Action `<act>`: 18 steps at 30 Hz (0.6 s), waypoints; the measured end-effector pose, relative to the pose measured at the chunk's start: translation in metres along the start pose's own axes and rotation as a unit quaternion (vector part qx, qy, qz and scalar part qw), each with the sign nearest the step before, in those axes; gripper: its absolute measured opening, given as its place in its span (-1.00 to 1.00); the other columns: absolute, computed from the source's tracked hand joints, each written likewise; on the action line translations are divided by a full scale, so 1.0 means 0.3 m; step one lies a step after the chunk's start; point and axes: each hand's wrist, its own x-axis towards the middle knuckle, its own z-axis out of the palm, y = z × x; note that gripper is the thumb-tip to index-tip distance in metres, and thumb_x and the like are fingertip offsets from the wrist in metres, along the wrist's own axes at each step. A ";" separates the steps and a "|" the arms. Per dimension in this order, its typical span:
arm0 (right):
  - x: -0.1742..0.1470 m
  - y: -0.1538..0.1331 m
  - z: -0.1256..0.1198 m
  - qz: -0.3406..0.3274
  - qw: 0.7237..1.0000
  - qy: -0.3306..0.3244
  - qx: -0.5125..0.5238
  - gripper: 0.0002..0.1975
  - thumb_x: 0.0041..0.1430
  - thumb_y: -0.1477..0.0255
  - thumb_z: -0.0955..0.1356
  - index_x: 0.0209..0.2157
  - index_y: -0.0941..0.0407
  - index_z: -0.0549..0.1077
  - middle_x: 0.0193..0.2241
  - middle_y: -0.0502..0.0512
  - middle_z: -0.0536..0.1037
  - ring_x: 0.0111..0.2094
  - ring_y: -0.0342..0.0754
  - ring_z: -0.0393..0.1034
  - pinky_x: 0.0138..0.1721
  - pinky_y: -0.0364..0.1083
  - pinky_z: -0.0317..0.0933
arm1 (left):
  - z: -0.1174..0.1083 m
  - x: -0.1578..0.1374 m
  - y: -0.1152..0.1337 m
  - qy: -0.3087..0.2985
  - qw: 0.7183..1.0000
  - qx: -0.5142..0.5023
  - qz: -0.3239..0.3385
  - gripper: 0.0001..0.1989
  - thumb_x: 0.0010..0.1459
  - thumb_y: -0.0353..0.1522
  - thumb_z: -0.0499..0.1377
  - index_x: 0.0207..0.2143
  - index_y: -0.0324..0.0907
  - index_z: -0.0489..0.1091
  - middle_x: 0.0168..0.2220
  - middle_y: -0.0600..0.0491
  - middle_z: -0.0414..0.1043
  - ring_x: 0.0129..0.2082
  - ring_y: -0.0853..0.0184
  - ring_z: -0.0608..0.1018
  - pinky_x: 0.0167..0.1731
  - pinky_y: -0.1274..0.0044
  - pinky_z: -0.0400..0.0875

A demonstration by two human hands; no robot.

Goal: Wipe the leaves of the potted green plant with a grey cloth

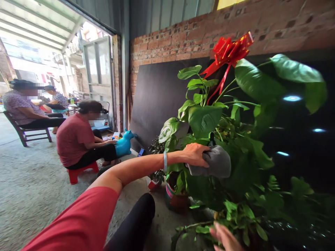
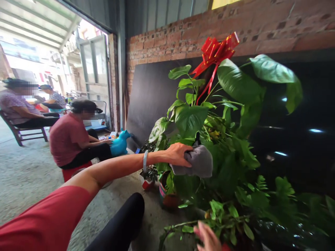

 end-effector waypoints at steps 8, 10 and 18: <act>0.181 -0.533 0.132 -0.014 0.943 -0.045 0.331 -0.47 -0.24 -0.07 0.45 -0.28 -0.01 0.47 -0.19 0.09 0.63 0.00 0.16 0.47 -0.05 0.18 0.34 | -0.055 -0.126 -0.063 -0.053 0.989 -0.129 -0.049 -0.60 -0.11 -0.28 0.45 -0.18 -0.23 0.55 -0.31 0.10 0.52 -0.22 0.24 0.53 -0.32 0.53 0.35; 0.175 -0.569 0.171 -0.020 0.932 -0.073 0.353 -0.49 -0.23 -0.05 0.46 -0.30 0.00 0.48 -0.22 0.06 0.63 -0.08 0.11 0.49 -0.11 0.15 0.37 | -0.060 -0.170 -0.098 -0.061 0.989 -0.121 -0.061 -0.59 -0.13 -0.29 0.45 -0.20 -0.24 0.56 -0.34 0.12 0.50 -0.25 0.26 0.52 -0.35 0.55 0.32; 0.139 -0.551 0.168 -0.051 0.933 -0.034 0.353 -0.54 -0.41 0.21 0.60 -0.51 0.05 0.36 -0.55 -0.10 0.46 -0.46 -0.10 0.35 -0.40 -0.09 0.30 | -0.159 -0.342 -0.102 -0.180 0.951 -0.246 -0.057 -0.56 -0.21 -0.25 0.48 -0.24 -0.20 0.56 -0.33 0.16 0.53 -0.25 0.30 0.55 -0.31 0.59 0.41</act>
